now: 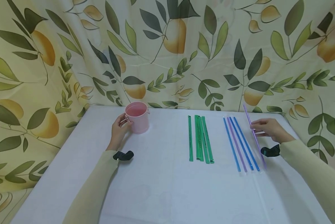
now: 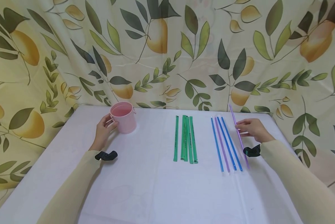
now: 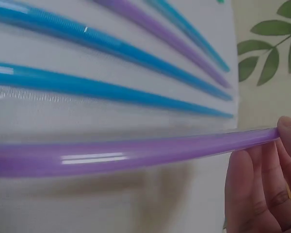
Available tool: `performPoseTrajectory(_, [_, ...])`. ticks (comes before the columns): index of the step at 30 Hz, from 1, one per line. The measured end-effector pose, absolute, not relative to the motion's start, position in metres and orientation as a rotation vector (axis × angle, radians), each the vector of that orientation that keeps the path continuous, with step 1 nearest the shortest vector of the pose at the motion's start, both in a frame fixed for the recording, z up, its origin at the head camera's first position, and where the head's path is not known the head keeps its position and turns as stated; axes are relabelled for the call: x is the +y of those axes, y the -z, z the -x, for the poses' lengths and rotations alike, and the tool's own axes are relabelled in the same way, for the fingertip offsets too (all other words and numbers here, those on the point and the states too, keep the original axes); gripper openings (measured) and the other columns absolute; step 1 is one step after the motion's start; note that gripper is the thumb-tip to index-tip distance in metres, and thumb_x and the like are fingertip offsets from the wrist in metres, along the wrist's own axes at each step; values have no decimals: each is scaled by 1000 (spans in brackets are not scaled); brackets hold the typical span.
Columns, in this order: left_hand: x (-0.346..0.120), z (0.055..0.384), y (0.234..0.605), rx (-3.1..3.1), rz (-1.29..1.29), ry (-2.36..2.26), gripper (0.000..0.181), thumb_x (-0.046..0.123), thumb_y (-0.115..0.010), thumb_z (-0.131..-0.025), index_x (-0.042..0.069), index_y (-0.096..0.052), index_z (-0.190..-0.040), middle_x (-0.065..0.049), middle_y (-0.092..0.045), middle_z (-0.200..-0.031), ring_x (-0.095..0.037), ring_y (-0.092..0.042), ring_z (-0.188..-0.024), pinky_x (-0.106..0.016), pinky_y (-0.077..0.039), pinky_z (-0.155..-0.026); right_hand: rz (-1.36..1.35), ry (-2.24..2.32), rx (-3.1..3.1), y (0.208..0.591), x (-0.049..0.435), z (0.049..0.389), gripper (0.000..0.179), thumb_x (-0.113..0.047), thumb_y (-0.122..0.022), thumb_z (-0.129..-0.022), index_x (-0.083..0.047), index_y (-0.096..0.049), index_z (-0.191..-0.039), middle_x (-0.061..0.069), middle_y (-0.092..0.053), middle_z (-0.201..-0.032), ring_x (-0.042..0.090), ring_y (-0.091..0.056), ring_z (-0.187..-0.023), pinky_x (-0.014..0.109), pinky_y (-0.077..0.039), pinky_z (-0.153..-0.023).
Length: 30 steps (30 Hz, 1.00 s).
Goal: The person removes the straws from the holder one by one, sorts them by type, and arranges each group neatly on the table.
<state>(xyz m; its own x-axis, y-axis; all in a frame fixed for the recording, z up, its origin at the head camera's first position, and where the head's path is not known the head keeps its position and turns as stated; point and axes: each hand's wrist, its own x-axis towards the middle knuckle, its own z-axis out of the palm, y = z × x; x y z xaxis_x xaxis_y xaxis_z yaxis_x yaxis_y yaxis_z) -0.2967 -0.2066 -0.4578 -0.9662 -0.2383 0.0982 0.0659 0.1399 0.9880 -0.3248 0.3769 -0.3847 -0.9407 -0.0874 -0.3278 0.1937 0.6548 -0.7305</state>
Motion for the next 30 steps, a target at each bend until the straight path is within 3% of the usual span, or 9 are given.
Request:
performPoseTrajectory(4, [-206, 299, 456, -2189, -168, 1916, 63, 15, -68, -86, 11, -39, -142, -10, -43, -143, -24, -42, -131, -37, -41, -109, -112, 1195, 2492, 394, 382, 330, 50, -22, -57, -94, 15, -46, -125, -17, -65, -81, -1, -61, -75, 31, -59, -78])
performPoseTrajectory(13, [-205, 299, 458, -2180, -160, 1918, 62, 14, -67, -86, 11, -40, -141, -11, -45, -141, -25, -44, -130, -37, -41, -109, -207, 1089, 2473, 411, 383, 338, 50, -21, -61, -91, 16, -49, -122, -11, -61, -76, 6, -58, -72, 22, -55, -67])
performPoseTrajectory(30, [-207, 296, 459, -2171, -148, 1928, 62, 14, -67, -86, 10, -40, -141, -12, -44, -141, -25, -43, -130, -36, -40, -110, -248, 1182, 2360, 419, 387, 341, 55, -22, -56, -94, 14, -39, -132, -12, -66, -80, 3, -63, -75, 24, -58, -76])
